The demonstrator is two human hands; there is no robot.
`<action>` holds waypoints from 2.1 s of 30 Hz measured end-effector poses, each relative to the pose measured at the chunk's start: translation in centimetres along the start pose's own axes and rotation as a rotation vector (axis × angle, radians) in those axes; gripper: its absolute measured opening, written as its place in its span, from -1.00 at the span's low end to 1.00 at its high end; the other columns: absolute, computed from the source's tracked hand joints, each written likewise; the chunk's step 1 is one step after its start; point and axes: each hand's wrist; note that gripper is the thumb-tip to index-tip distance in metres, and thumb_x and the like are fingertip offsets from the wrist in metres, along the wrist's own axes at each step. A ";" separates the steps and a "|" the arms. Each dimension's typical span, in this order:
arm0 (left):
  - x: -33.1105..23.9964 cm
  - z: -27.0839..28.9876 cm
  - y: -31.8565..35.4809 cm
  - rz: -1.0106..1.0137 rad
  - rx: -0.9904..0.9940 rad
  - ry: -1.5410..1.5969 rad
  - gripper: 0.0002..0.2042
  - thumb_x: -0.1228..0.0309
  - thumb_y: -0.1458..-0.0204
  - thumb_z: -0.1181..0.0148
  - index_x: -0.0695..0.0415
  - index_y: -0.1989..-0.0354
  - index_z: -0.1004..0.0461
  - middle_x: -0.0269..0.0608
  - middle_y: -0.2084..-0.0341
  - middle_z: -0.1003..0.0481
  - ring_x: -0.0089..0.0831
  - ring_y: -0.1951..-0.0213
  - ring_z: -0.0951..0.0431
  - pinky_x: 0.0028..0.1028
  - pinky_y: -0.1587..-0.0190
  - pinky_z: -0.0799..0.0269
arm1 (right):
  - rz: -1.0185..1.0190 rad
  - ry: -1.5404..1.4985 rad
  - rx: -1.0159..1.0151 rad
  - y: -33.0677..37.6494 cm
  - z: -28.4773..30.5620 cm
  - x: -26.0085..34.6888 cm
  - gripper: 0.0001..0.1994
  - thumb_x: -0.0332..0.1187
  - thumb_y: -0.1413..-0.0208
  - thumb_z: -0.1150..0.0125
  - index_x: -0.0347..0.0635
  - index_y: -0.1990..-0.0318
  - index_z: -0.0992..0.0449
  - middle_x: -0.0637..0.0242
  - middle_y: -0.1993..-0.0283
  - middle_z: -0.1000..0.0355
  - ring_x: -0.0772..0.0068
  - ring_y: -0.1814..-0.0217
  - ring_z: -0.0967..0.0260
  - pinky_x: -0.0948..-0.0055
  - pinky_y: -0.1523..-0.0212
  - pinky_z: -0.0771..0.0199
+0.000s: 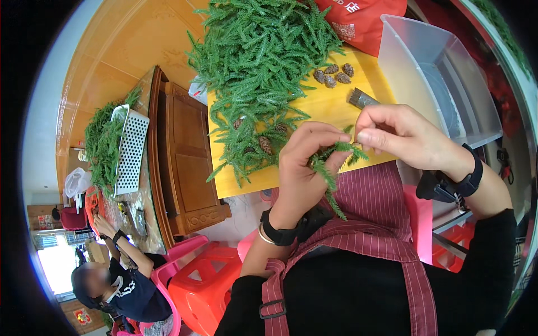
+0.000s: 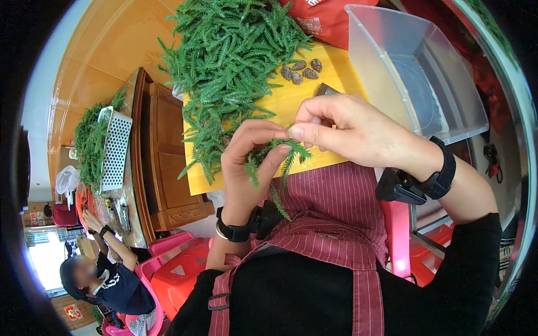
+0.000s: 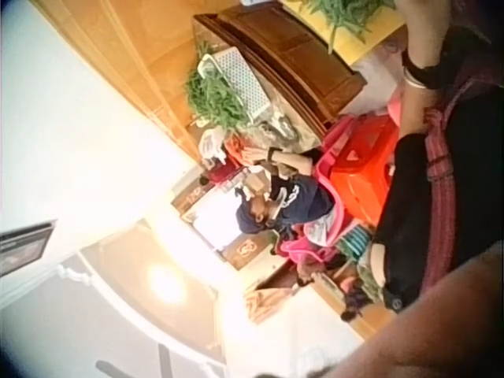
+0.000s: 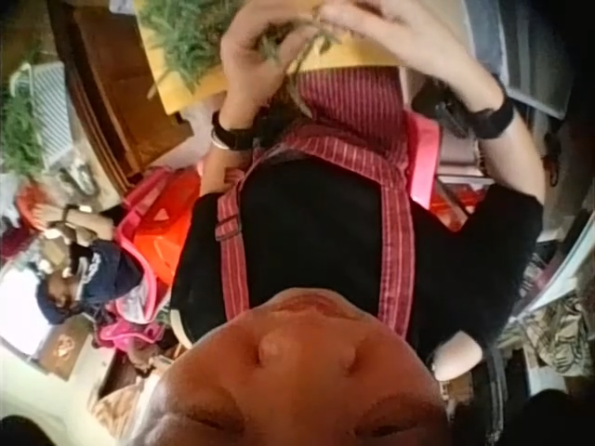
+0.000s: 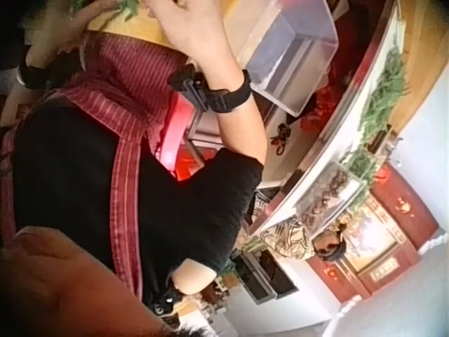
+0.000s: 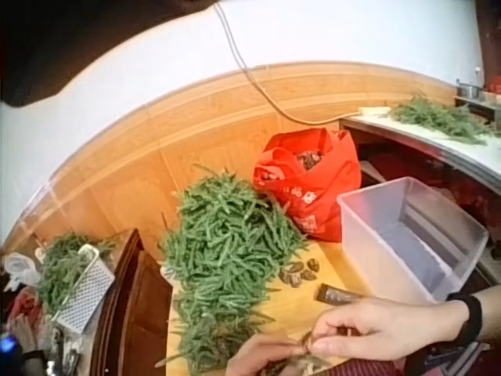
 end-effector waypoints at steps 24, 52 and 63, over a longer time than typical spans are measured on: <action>1.3 2.0 1.2 0.725 0.345 0.735 -0.70 0.23 -0.05 -0.07 0.22 0.20 -0.41 -0.35 0.37 -0.43 -0.57 0.34 -0.39 -0.56 0.27 -0.31 | 0.841 0.954 -0.089 -1.8 0.1 1.5 -0.88 -0.44 0.24 -0.16 -0.21 0.49 -0.37 0.35 0.49 -0.28 0.31 0.47 -0.29 0.48 0.48 -0.29; -0.2 2.7 1.0 0.819 0.014 0.902 -0.79 0.55 0.01 -0.09 0.31 0.18 -0.38 -0.27 0.35 -0.48 -0.60 0.39 -0.47 -0.56 0.34 -0.42 | 1.029 1.234 -0.037 -1.5 0.7 1.7 -0.89 -0.39 0.33 -0.12 -0.08 0.54 -0.37 0.42 0.47 -0.31 0.44 0.46 -0.32 0.48 0.57 -0.30; 0.0 2.5 0.8 0.709 -0.043 0.860 -0.78 0.54 -0.01 -0.06 0.29 0.15 -0.36 -0.27 0.36 -0.47 -0.58 0.39 -0.48 -0.52 0.32 -0.46 | 0.143 -0.049 -0.025 -1.4 -0.9 -0.3 -0.88 -0.41 -0.11 -0.01 -0.29 0.33 -0.40 0.43 0.41 -0.37 0.70 0.41 -0.27 0.65 0.35 -0.32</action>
Point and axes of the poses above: each hand's wrist, its own y-axis away from the middle knuckle, its own z-axis out of the back of the hand, x = y × z
